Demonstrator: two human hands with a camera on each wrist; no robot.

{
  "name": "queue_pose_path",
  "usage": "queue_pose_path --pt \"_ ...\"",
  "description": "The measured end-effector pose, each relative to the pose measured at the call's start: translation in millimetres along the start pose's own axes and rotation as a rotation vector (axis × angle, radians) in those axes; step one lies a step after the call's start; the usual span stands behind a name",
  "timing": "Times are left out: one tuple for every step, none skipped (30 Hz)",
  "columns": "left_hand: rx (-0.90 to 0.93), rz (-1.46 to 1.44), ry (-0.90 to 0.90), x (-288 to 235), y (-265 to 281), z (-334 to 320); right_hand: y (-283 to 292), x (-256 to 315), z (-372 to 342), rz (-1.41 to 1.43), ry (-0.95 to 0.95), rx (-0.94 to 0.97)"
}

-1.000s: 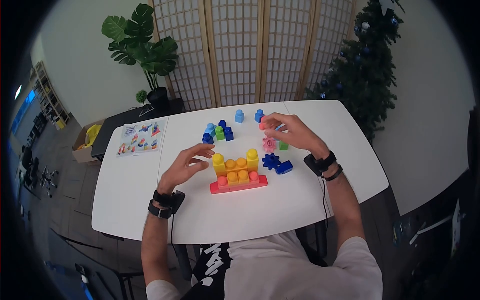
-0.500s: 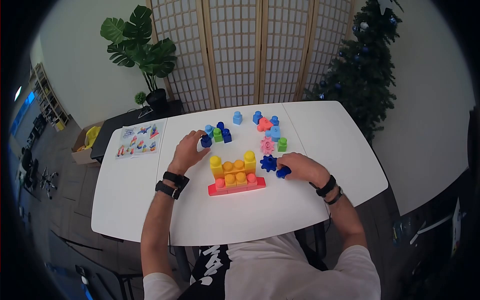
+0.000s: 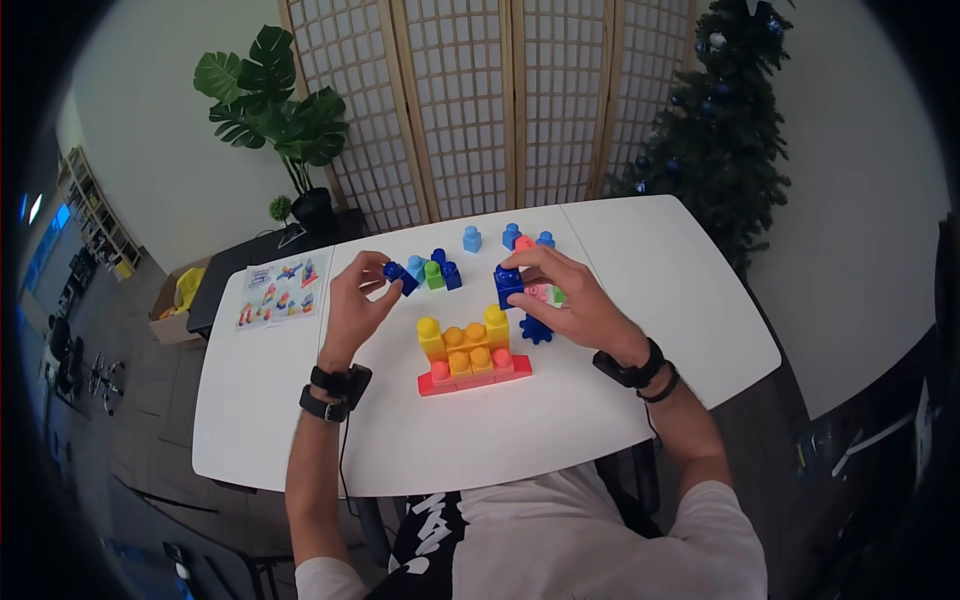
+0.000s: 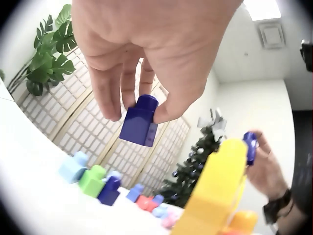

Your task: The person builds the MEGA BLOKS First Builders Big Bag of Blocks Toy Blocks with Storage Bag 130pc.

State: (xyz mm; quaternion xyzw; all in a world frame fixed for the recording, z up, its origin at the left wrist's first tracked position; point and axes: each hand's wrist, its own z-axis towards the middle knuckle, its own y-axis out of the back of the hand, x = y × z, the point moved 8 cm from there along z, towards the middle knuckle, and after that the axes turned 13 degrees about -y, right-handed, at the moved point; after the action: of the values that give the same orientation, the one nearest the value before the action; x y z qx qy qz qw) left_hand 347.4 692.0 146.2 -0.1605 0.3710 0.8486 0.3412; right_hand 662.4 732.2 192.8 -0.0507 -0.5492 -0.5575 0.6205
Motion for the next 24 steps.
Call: queue_pose_path --pt "-0.001 0.000 0.006 -20 6 4 -6 5 1 0.021 0.058 -0.015" --pt "0.016 -0.144 0.021 -40 8 7 -15 8 4 0.060 0.081 0.000" --pt "0.028 -0.286 0.035 -52 6 7 -23 6 7 0.064 0.084 0.011" --pt "0.083 -0.333 -0.034 -62 0 7 -32 4 9 0.027 0.102 0.025" --pt "0.138 -0.378 -0.101 -72 -7 6 -40 4 9 -0.012 0.121 0.036" --pt "0.198 -0.345 -0.125 -80 -14 3 -47 3 8 -0.033 0.112 0.053" --pt "0.258 -0.311 -0.150 -87 -19 -1 -51 2 8 -0.035 0.121 0.057" --pt "0.286 -0.266 -0.178 -87 -25 -5 -56 -1 8 -0.033 0.099 0.089" --pt "0.312 -0.270 -0.183 -84 -32 -10 -60 -5 7 -0.031 0.072 0.120" --pt "0.342 -0.256 -0.164 -82 -36 -13 -63 -7 6 -0.041 0.083 0.119" --pt "0.374 -0.245 -0.146 -80 -40 -14 -63 -9 5 -0.044 0.079 0.116" --pt "0.376 -0.251 -0.148 -80 -42 -15 -66 -12 4 -0.053 0.042 0.139" --pt "0.391 -0.259 -0.135 -77 -43 -17 -68 -15 3 -0.060 0.006 0.164" --pt "0.405 -0.266 -0.120 -75 -45 -19 -69 -19 3 -0.059 0.003 0.165" --pt "0.405 -0.267 -0.117 -74 -45 -20 -71 -23 2 -0.085 0.007 0.168" --pt "0.406 -0.272 -0.121 -73 -46 -21 -73 -26 1 -0.110 0.010 0.171" --pt "0.408 -0.277 -0.123 -73 -47 -22 -75 -27 1 -0.108 0.007 0.175" --pt "0.407 -0.279 -0.118 -73 -47 -23 -74 -25 0 -0.099 0.035 0.165" --pt "0.415 -0.264 -0.118 -75 -47 -22 -73 -24 0 -0.088 0.063 0.153" --pt "0.424 -0.250 -0.121 -76 -47 -22 -73 -24 0 -0.087 0.060 0.154" --pt "0.425 -0.252 -0.119 -75 -48 -22 -73 -24 1 -0.083 0.070 0.157" --pt "0.418 -0.257 -0.123 -74 -48 -22 -73 -23 1 -0.080 0.079 0.160" --pt "0.411 -0.262 -0.127 -74 -48 -22 -73 -24 1 -0.080 0.077 0.159" --pt "0.412 -0.263 -0.127 -73 -49 -22 -74 -24 1 -0.082 0.076 0.160"
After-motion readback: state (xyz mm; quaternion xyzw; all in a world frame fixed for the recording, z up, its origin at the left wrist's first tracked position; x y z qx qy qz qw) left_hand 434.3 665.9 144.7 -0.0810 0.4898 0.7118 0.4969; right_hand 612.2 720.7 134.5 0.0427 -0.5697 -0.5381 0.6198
